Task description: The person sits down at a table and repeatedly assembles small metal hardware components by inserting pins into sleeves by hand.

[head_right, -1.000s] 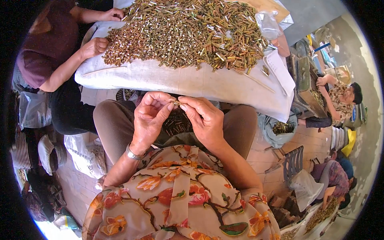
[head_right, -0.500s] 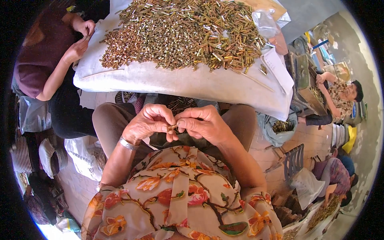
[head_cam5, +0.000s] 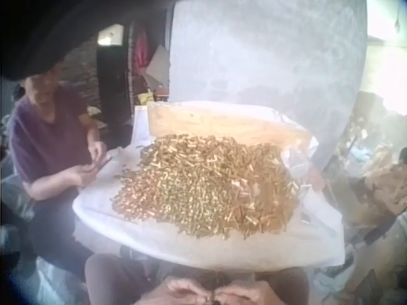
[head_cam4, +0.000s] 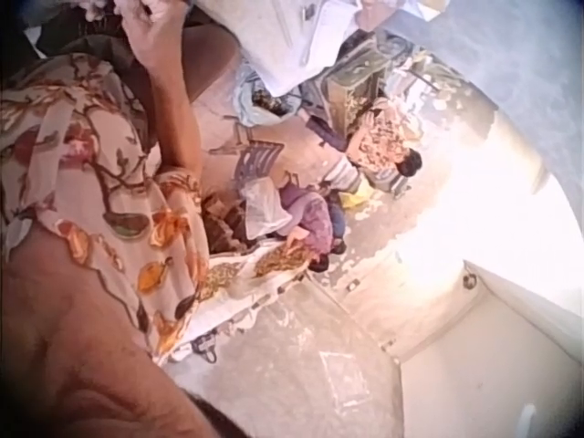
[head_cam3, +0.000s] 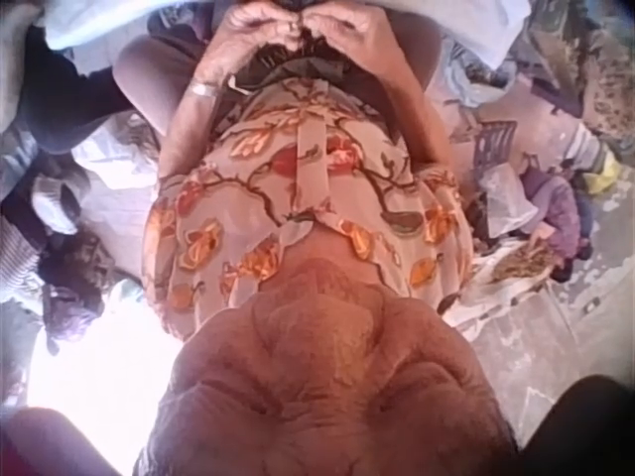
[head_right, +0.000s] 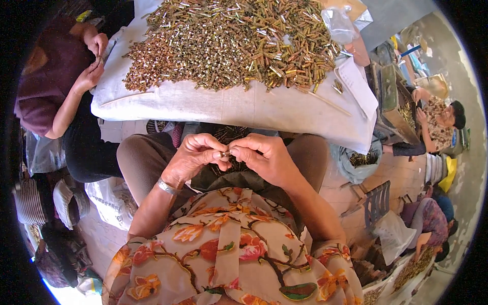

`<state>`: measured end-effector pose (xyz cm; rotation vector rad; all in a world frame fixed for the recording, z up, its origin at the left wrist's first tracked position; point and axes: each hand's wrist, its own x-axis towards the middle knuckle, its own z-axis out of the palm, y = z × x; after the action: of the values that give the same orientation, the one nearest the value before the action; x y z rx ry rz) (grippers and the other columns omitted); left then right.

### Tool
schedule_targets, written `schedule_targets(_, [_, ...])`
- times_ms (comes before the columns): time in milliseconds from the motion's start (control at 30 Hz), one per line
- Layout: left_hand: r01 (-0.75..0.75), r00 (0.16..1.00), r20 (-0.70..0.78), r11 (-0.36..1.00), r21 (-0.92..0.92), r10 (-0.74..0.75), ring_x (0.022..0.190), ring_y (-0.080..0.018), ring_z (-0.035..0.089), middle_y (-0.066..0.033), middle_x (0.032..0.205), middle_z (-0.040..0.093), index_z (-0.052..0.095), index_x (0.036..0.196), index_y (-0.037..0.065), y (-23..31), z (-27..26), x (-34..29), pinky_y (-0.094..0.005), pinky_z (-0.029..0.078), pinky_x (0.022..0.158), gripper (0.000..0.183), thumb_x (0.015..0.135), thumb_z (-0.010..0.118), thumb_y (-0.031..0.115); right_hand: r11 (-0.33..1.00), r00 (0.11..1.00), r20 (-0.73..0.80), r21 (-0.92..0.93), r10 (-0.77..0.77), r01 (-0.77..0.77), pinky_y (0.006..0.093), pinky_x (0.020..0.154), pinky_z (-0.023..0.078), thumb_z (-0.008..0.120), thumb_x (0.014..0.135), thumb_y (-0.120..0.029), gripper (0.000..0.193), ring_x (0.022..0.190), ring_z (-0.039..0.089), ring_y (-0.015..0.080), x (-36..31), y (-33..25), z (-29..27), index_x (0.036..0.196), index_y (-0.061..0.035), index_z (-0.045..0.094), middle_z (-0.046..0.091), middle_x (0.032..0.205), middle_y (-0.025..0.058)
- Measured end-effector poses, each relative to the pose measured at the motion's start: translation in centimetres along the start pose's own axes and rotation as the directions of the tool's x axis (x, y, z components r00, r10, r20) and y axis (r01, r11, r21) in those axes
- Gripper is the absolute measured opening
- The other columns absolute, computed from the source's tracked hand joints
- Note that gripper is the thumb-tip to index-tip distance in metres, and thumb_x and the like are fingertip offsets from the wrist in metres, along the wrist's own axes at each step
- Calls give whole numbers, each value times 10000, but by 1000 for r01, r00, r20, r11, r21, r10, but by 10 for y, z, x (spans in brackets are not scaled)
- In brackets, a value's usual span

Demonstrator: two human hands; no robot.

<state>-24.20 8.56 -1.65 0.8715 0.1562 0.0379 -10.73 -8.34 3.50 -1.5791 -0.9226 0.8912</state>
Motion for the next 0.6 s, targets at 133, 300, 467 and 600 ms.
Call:
schedule_targets(133, [-19, 999, -45, 1000, 6, 20, 772, -201, 691, -125, 907, 686, 660, 974, -18, 1, 2, 0, -309, 588, 715, 137, 846, 666, 29, 993, 995, 11, -59, -97, 98, 237, 587, 460, 614, 906, -100, 145, 644, 566, 87, 6, -3, -1, 989, 7, 664, 635, 749, 51])
schedule_targets(300, [-7, 998, -60, 1000, 0, 7, 729, -183, 685, -111, 877, 680, 630, 1007, -7, 2, 4, -2, -307, 588, 707, 161, 864, 656, 62, 996, 996, 5, -9, -86, 86, 207, 521, 410, 595, 927, -120, 154, 593, 510, 59, 7, 2, 2, 998, -7, 673, 610, 739, 5])
schedule_targets(467, [74, 987, 159, 950, -303, -26, 589, -125, 636, -55, 780, 638, 458, 1176, 75, -13, -5, 4, -304, 591, 664, 421, 853, 698, 199, 872, 983, 91, 453, 158, -183, 180, 454, 328, 589, 935, -147, 195, 542, 442, 35, 3, 1, 16, 1014, 13, 667, 594, 744, 9])
schedule_targets(600, [114, 980, 191, 934, -338, -51, 581, -121, 626, -47, 802, 635, 460, 1176, 75, -14, -4, 6, -306, 593, 655, 425, 849, 703, 197, 792, 971, 122, 562, 204, -237, 172, 442, 293, 584, 939, -161, 223, 532, 406, 23, 2, 10, 18, 1034, 26, 659, 588, 752, 16])
